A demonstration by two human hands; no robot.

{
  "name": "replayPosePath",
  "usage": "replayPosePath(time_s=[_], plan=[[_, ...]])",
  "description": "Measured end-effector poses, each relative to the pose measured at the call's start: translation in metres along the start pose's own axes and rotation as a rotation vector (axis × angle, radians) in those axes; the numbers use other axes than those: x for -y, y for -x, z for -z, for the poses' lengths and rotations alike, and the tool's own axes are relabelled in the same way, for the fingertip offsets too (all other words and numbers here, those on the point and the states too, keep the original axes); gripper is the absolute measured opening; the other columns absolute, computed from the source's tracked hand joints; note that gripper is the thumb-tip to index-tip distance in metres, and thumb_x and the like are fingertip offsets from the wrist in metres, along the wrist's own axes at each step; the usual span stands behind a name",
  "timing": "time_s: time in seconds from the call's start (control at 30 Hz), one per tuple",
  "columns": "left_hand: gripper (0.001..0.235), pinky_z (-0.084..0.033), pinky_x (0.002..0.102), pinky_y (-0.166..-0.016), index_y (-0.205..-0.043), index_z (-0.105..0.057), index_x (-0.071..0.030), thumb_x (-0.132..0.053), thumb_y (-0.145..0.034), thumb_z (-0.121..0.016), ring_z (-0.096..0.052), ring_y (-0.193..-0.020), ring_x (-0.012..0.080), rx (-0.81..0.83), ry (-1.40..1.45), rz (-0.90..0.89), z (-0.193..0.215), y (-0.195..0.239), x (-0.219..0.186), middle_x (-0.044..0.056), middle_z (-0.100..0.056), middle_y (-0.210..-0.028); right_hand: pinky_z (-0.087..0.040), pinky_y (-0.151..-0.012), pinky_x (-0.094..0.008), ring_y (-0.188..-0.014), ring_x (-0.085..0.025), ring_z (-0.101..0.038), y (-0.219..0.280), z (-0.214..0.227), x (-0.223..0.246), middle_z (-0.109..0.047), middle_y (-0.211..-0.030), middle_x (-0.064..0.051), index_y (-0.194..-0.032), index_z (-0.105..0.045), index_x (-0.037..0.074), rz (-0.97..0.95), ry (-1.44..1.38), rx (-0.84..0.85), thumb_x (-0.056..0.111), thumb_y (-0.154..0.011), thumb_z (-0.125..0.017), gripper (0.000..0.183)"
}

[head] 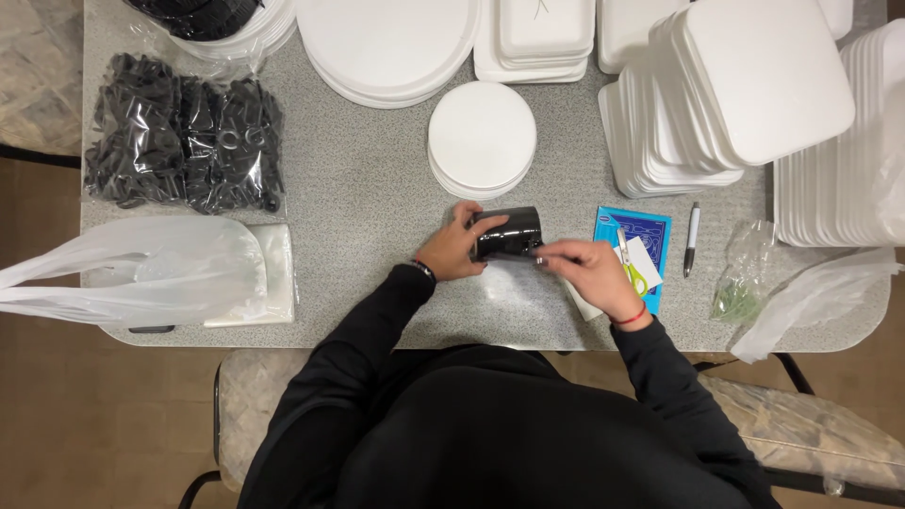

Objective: Wrapping foam plates and containers with black plastic film and securing them with tape.

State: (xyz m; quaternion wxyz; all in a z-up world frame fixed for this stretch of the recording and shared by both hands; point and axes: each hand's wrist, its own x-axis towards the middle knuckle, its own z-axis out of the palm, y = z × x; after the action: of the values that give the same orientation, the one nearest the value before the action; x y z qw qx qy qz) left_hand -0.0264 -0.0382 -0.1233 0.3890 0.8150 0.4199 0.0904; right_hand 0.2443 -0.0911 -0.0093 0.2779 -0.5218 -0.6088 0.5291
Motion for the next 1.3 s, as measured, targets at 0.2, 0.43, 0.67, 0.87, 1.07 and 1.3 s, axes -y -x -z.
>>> replayPosePath(time_s=[0.2, 0.43, 0.67, 0.87, 1.07, 1.3], plan=[[0.099, -0.054, 0.044, -0.103, -0.152, -0.042, -0.025, -0.019, -0.067, -0.092, -0.054, -0.124, 0.0422, -0.218, 0.044, 0.07, -0.02, 0.044, 0.001, 0.022, -0.03, -0.142, -0.055, -0.106, -0.033, -0.129, -0.025, -0.063, 0.016, 0.012, -0.007, -0.076, -0.125, -0.005, -0.11, -0.079, 0.009, 0.161, -0.025, 0.29, 0.005, -0.088, -0.071, 0.024], [0.1, -0.052, 0.042, -0.108, -0.15, -0.047, -0.027, -0.004, -0.061, -0.088, -0.057, -0.122, 0.0388, -0.598, 0.131, 0.102, -0.037, 0.095, 0.029, 0.02, -0.031, -0.141, -0.023, -0.123, -0.046, -0.154, -0.036, -0.02, 0.005, -0.011, -0.032, -0.046, -0.155, -0.006, -0.099, -0.084, 0.021, 0.323, 0.21, 0.239, 0.005, -0.073, -0.083, 0.031], [0.104, -0.047, 0.048, -0.108, -0.151, -0.044, -0.03, -0.006, -0.062, -0.091, -0.042, -0.135, 0.0463, -0.712, -0.039, 0.22, -0.021, 0.111, 0.01, 0.022, -0.031, -0.149, -0.048, -0.093, -0.03, -0.096, -0.018, -0.056, -0.005, -0.034, -0.103, -0.059, -0.096, -0.005, -0.113, -0.083, 0.02, 0.077, 0.188, 0.144, 0.002, -0.085, -0.074, 0.034], [0.095, -0.043, 0.055, -0.109, -0.149, -0.044, -0.024, -0.017, -0.065, -0.088, -0.034, -0.138, 0.0524, -0.567, -0.155, 0.162, 0.01, 0.118, -0.01, 0.028, -0.027, -0.154, -0.044, -0.07, -0.022, -0.074, -0.007, -0.052, 0.006, -0.045, -0.12, -0.064, -0.084, 0.004, -0.122, -0.077, 0.011, -0.115, -0.126, 0.076, -0.003, -0.091, -0.061, 0.038], [0.059, -0.042, 0.051, -0.116, -0.138, -0.048, -0.007, -0.022, -0.089, -0.077, -0.042, -0.142, 0.046, -0.575, -0.193, 0.184, -0.001, 0.084, 0.008, 0.026, -0.042, -0.155, -0.039, -0.061, -0.018, -0.068, -0.003, -0.049, 0.009, -0.077, -0.175, -0.059, -0.08, 0.004, -0.117, -0.077, 0.0, -0.234, -0.657, -0.16, 0.01, -0.103, -0.062, 0.023], [0.102, -0.049, 0.049, -0.102, -0.143, -0.036, 0.004, -0.042, -0.068, -0.088, -0.058, -0.12, 0.0465, -0.364, 0.115, 0.552, 0.03, 0.038, 0.009, 0.03, -0.059, -0.129, -0.046, -0.055, -0.026, -0.064, -0.01, -0.056, -0.009, -0.108, -0.214, -0.065, -0.083, -0.002, -0.107, -0.064, 0.002, -0.361, -1.048, -0.554, 0.01, -0.099, -0.075, 0.016]])
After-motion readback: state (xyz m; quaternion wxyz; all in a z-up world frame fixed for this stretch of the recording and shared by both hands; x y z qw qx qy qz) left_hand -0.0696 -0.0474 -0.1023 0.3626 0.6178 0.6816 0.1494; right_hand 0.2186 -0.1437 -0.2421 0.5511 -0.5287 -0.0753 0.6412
